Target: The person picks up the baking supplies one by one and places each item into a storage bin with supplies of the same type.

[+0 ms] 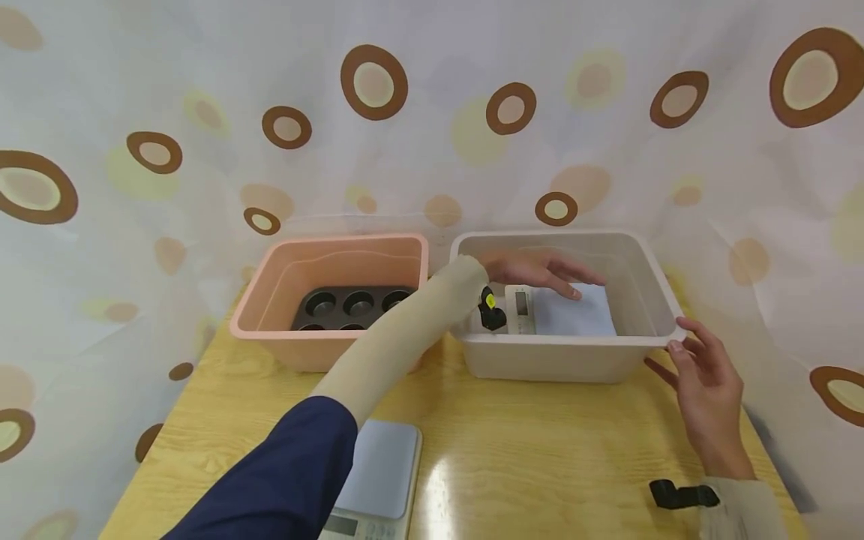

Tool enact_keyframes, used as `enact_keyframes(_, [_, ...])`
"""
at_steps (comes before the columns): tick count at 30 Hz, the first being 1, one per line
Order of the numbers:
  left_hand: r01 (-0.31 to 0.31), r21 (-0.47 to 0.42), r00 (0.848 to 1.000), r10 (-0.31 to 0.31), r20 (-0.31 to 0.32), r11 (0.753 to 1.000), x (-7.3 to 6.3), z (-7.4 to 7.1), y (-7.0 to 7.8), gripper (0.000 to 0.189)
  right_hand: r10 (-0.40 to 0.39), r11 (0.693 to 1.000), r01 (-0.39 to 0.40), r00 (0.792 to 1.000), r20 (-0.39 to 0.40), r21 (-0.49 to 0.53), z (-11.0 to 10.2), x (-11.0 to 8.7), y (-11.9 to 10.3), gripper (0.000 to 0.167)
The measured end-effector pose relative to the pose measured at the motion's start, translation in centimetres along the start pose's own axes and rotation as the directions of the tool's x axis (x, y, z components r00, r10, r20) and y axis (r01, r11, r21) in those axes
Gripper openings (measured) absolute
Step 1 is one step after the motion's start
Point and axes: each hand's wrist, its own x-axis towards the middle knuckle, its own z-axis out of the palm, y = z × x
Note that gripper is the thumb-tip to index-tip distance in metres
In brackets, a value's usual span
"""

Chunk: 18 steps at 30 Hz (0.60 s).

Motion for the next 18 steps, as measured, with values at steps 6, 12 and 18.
enact_keyframes(6, [0.11,-0.04,0.993,-0.112,-0.046,0.993,-1.0,0.1,1.5,0.052,0.01,1.0,-0.01,1.0,0.012,-0.006,-0.2,0.3,-0.1,0.05])
enact_keyframes(12, [0.108,-0.093,0.992,-0.112,-0.049,0.99,-1.5,0.3,1.7,0.048,0.019,1.0,-0.019,1.0,0.009,-0.022,-0.3,0.3,-0.2,0.051])
enact_keyframes(18, [0.066,-0.086,0.997,-0.069,-0.03,0.994,-2.6,-0.1,1.5,0.05,0.007,1.0,-0.007,1.0,0.015,0.002,0.0,0.1,-0.2,0.05])
